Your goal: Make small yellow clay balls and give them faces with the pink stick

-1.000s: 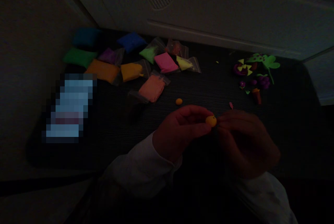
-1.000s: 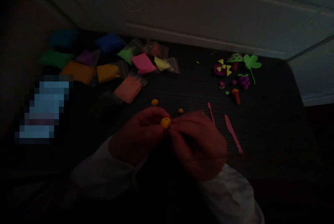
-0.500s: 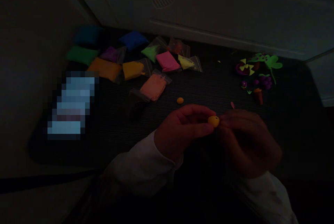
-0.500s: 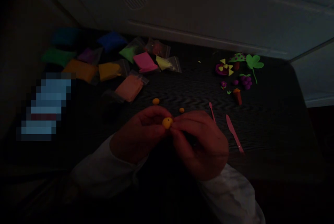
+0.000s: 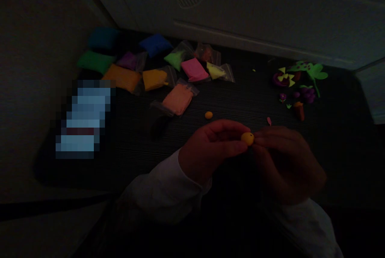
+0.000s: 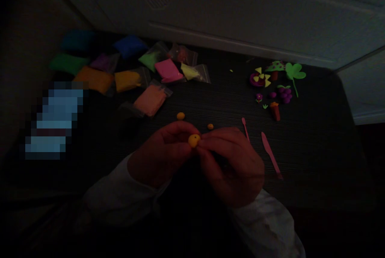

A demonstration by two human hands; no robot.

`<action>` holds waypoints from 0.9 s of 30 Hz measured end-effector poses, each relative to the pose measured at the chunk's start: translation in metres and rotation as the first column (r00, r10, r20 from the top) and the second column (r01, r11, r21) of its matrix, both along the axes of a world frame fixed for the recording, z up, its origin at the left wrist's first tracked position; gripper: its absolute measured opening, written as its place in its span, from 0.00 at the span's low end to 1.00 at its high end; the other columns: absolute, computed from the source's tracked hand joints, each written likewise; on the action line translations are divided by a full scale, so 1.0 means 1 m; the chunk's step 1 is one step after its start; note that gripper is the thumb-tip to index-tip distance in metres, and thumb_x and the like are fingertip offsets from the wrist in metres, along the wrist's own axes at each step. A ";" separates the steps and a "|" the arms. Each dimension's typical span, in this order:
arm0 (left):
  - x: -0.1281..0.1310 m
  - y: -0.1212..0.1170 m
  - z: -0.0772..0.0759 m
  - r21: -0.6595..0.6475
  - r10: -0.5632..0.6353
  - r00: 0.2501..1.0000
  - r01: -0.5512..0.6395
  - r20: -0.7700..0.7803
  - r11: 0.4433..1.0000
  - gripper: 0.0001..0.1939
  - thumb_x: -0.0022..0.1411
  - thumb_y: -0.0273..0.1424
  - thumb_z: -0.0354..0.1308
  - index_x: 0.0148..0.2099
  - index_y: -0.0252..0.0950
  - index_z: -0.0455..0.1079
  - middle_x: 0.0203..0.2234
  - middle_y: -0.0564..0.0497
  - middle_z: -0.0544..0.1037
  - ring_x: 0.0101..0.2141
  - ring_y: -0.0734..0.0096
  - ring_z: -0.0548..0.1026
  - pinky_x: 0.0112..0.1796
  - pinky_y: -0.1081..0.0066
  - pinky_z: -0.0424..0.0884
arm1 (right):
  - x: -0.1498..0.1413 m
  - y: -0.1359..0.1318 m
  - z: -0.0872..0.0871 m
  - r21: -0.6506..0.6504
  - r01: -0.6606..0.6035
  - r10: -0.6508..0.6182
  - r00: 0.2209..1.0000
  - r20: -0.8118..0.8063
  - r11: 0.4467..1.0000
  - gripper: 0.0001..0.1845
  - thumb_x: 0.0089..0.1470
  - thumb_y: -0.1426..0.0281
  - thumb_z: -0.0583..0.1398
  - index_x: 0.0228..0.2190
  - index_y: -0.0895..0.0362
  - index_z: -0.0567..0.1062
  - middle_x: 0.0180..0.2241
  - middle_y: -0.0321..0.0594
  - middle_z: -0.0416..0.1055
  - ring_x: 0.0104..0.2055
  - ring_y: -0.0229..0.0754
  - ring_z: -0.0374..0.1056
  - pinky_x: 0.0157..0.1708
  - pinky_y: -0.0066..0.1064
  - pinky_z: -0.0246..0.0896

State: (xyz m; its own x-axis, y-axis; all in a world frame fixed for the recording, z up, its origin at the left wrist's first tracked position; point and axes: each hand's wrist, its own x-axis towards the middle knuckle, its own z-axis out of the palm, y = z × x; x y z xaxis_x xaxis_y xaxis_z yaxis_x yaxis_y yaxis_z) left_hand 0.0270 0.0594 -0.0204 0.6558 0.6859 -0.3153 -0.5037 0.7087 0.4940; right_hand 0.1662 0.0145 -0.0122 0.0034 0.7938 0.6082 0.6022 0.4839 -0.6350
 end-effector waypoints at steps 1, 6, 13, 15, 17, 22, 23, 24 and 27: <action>0.000 0.000 0.000 -0.001 0.001 1.000 -0.001 0.000 1.000 0.10 0.43 0.22 0.65 0.31 0.35 0.73 0.25 0.56 0.77 0.29 0.80 0.72 0.34 0.77 0.65 | 0.000 0.000 0.000 0.000 -0.002 0.002 1.000 0.004 1.000 0.16 0.42 0.83 0.61 0.35 0.58 0.72 0.32 0.37 0.72 0.35 0.38 0.67 0.34 0.32 0.64; 0.001 0.000 0.000 -0.013 -0.001 1.000 0.001 0.022 1.000 0.10 0.42 0.22 0.65 0.31 0.34 0.74 0.25 0.55 0.77 0.29 0.80 0.73 0.33 0.78 0.66 | 0.000 -0.002 0.000 0.013 0.016 -0.016 1.000 -0.001 1.000 0.15 0.42 0.81 0.61 0.35 0.57 0.73 0.32 0.36 0.72 0.34 0.38 0.67 0.34 0.33 0.64; 0.000 0.000 0.001 -0.039 0.025 1.000 -0.024 0.016 0.999 0.10 0.42 0.22 0.65 0.31 0.34 0.74 0.25 0.55 0.78 0.29 0.79 0.74 0.33 0.77 0.69 | -0.004 0.001 -0.004 0.043 0.080 -0.078 0.996 -0.045 0.996 0.12 0.45 0.79 0.59 0.34 0.56 0.74 0.31 0.36 0.72 0.33 0.39 0.68 0.33 0.34 0.63; 0.000 0.001 0.001 -0.051 0.029 0.999 -0.028 0.022 0.998 0.09 0.44 0.22 0.64 0.32 0.34 0.74 0.25 0.54 0.78 0.28 0.78 0.75 0.32 0.77 0.69 | 0.000 0.001 -0.004 0.098 0.191 -0.183 0.979 -0.092 0.977 0.10 0.46 0.77 0.59 0.32 0.54 0.74 0.29 0.36 0.72 0.32 0.41 0.67 0.33 0.36 0.63; 0.000 0.001 0.001 -0.066 0.041 0.998 -0.039 0.041 0.997 0.08 0.46 0.22 0.63 0.32 0.34 0.74 0.25 0.54 0.79 0.27 0.77 0.75 0.31 0.77 0.70 | 0.011 -0.001 -0.002 0.139 0.353 -0.332 0.931 -0.154 0.925 0.08 0.47 0.74 0.59 0.31 0.52 0.75 0.28 0.36 0.71 0.30 0.42 0.67 0.32 0.38 0.62; 0.000 0.002 0.002 -0.102 0.075 0.996 -0.070 0.050 0.992 0.06 0.46 0.24 0.63 0.31 0.32 0.74 0.24 0.53 0.79 0.27 0.76 0.76 0.30 0.78 0.71 | 0.056 -0.019 0.003 -0.151 0.628 -0.610 0.778 0.154 0.763 0.09 0.49 0.68 0.58 0.35 0.55 0.74 0.31 0.39 0.71 0.32 0.42 0.67 0.31 0.36 0.61; 0.000 0.002 0.003 -0.103 0.076 0.996 -0.071 0.043 0.992 0.06 0.46 0.24 0.63 0.31 0.32 0.74 0.24 0.53 0.79 0.27 0.76 0.76 0.30 0.78 0.71 | 0.064 -0.022 0.002 -0.222 0.617 -0.536 0.776 0.333 0.755 0.10 0.49 0.65 0.58 0.35 0.56 0.74 0.30 0.40 0.71 0.31 0.41 0.67 0.30 0.35 0.62; -0.001 0.002 0.003 -0.103 0.076 0.997 -0.072 0.035 0.992 0.06 0.46 0.24 0.63 0.31 0.33 0.74 0.24 0.53 0.79 0.27 0.76 0.76 0.30 0.78 0.72 | 0.070 -0.025 -0.001 -0.305 0.593 -0.415 0.771 0.483 0.745 0.12 0.50 0.63 0.57 0.35 0.56 0.74 0.30 0.40 0.71 0.30 0.41 0.67 0.30 0.35 0.62; -0.001 0.001 0.003 -0.092 0.070 0.997 -0.069 0.016 0.993 0.06 0.46 0.24 0.63 0.31 0.33 0.75 0.25 0.53 0.79 0.28 0.76 0.76 0.31 0.78 0.72 | 0.079 -0.027 -0.010 -0.450 0.574 -0.209 0.746 0.632 0.684 0.14 0.49 0.60 0.57 0.33 0.56 0.74 0.33 0.42 0.73 0.34 0.44 0.69 0.33 0.36 0.63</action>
State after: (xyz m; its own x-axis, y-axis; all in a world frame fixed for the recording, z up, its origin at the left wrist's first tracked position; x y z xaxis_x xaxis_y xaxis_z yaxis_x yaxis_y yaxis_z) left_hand 0.0255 0.0599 -0.0172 0.6140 0.6989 -0.3667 -0.5618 0.7134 0.4189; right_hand 0.2449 -0.0128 -0.0226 0.2521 0.9673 0.0282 0.9417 -0.2385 -0.2374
